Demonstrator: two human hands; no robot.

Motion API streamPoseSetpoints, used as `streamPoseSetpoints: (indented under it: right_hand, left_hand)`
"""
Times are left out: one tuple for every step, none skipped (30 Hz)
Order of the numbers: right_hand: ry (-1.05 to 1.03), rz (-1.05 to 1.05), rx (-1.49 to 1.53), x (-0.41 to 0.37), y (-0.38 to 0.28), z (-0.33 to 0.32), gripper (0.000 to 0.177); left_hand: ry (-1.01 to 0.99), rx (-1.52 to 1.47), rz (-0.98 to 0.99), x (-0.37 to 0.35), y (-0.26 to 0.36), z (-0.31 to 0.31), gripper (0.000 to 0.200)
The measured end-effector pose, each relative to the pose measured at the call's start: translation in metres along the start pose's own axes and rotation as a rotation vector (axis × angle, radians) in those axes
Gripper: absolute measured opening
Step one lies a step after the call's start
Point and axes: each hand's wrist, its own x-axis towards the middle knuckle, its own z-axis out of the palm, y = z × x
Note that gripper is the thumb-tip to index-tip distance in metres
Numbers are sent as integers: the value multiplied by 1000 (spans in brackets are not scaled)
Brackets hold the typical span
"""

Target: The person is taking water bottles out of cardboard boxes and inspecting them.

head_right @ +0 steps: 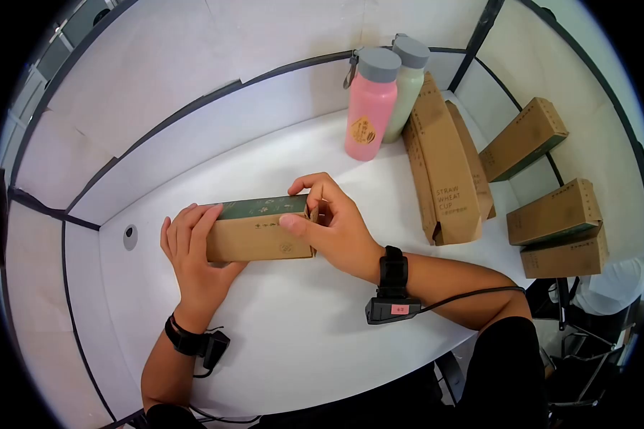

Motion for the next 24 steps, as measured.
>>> streamPoseSetpoints:
  right_hand:
    - [-12, -24, 2, 0, 3, -1, 39]
    - [-25, -48, 3, 1, 5, -2, 39]
    - [-24, -47, 4, 1, 5, -3, 39]
    - [-44, -37, -28, 0, 4, -5, 39]
    - [-64, -29, -61, 0, 3, -6, 39]
    - [-61, -31, -59, 0, 2, -5, 39]
    - [-87, -48, -49, 0, 2, -4, 39]
    - [-115, -67, -39, 1, 2, -3, 39]
    - [-114, -69, -37, 1, 2, -4, 39]
    - [-153, -95, -74, 1, 4, -5, 40]
    - [-192, -119, -110, 1, 6, -5, 40]
    - [-195, -122, -107, 2, 7, -6, 40]
    - [-224, -140, -114, 3, 7, -7, 41]
    - [-250, -156, -120, 2, 8, -7, 41]
    - [-251, -155, -119, 2, 8, -7, 41]
    - [-268, -152, -106, 2, 8, -7, 41]
    - [-286, -150, -94, 2, 8, -8, 40]
    - [-287, -149, -94, 1, 8, -6, 40]
    - [-285, -170, -52, -2, 7, -3, 38]
    - [-281, -190, -10, -3, 6, -1, 36]
    - [-280, -188, -9, -2, 7, -1, 36]
    - [-312, -289, -49, 0, 7, -2, 33]
    - [-343, -389, -89, 1, 8, -3, 31]
    - [-344, -387, -88, 0, 8, -2, 31]
  left_hand:
    - [-4, -14, -12, 0, -1, 1, 78]
    - [-7, -27, -25, -1, -1, 1, 78]
    - [-9, -27, -25, -2, -2, 2, 78]
    - [-21, -53, -40, -2, -3, 2, 78]
    - [-32, -78, -53, -3, -4, 3, 79]
    - [-33, -78, -50, -3, -4, 4, 79]
    - [-44, -104, -78, -3, -3, 5, 79]
    - [-53, -128, -107, -3, -3, 5, 79]
    - [-53, -126, -104, -3, -2, 5, 79]
    - [-63, -146, -118, -3, -2, 5, 80]
    - [-75, -165, -133, -3, -1, 5, 80]
    - [-74, -160, -133, -3, -2, 5, 80]
    - [-77, -173, -135, -3, -3, 6, 81]
    - [-83, -187, -138, -3, -3, 6, 81]
    - [-84, -186, -140, -4, -4, 6, 81]
    - [-90, -177, -141, -4, -3, 5, 81]
    - [-95, -167, -143, -4, -3, 6, 81]
    - [-95, -167, -144, -4, -3, 6, 81]
    - [-84, -169, -154, -4, -2, 6, 82]
    - [-75, -170, -163, -4, -1, 5, 82]
    - [-77, -170, -164, -3, -2, 5, 82]
    - [-73, -173, -166, -3, -3, 5, 83]
    - [-68, -177, -169, -3, -4, 5, 84]
    - [-70, -178, -171, -2, -3, 4, 84]
